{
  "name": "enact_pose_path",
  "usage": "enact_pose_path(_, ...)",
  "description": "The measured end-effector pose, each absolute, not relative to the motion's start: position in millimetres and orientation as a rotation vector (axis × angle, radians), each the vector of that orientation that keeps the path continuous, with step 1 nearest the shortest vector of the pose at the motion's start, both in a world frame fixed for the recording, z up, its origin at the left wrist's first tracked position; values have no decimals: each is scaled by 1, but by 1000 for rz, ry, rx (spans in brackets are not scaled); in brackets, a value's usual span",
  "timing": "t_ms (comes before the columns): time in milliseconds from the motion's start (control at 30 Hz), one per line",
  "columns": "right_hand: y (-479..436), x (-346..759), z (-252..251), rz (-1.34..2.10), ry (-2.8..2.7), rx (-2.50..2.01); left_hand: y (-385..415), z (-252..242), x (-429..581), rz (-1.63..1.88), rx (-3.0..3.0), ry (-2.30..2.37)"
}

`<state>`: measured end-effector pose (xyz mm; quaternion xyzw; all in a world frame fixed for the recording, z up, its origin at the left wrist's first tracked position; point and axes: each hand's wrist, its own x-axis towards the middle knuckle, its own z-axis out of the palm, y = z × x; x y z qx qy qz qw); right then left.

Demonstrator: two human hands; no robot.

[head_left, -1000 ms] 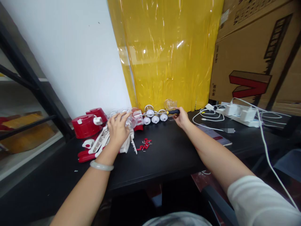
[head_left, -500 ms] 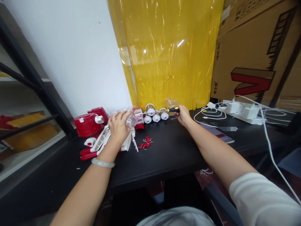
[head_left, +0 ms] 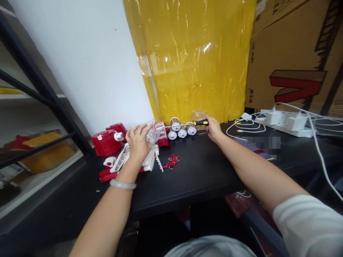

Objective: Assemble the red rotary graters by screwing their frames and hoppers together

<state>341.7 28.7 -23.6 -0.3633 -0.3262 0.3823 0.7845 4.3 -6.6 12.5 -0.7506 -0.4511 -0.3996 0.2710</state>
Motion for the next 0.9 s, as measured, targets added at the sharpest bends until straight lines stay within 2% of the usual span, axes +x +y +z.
enact_pose_path(267, 18, 337, -10, 1017, -456, -642, -8, 12, 7, -1074, -2048, -1221)
enact_pose_path(500, 21, 339, -14, 878, -552, -745, -7, 11, 7, -1105, -2056, -1218)
enact_pose_path(767, 21, 346, -10, 1000, -505, -615, -6, 8, 8, -1083, -2083, -1220)
enact_pose_path(900, 22, 347, -12, 956, -501, -652, -6, 7, 9, -1085, -2101, -1210)
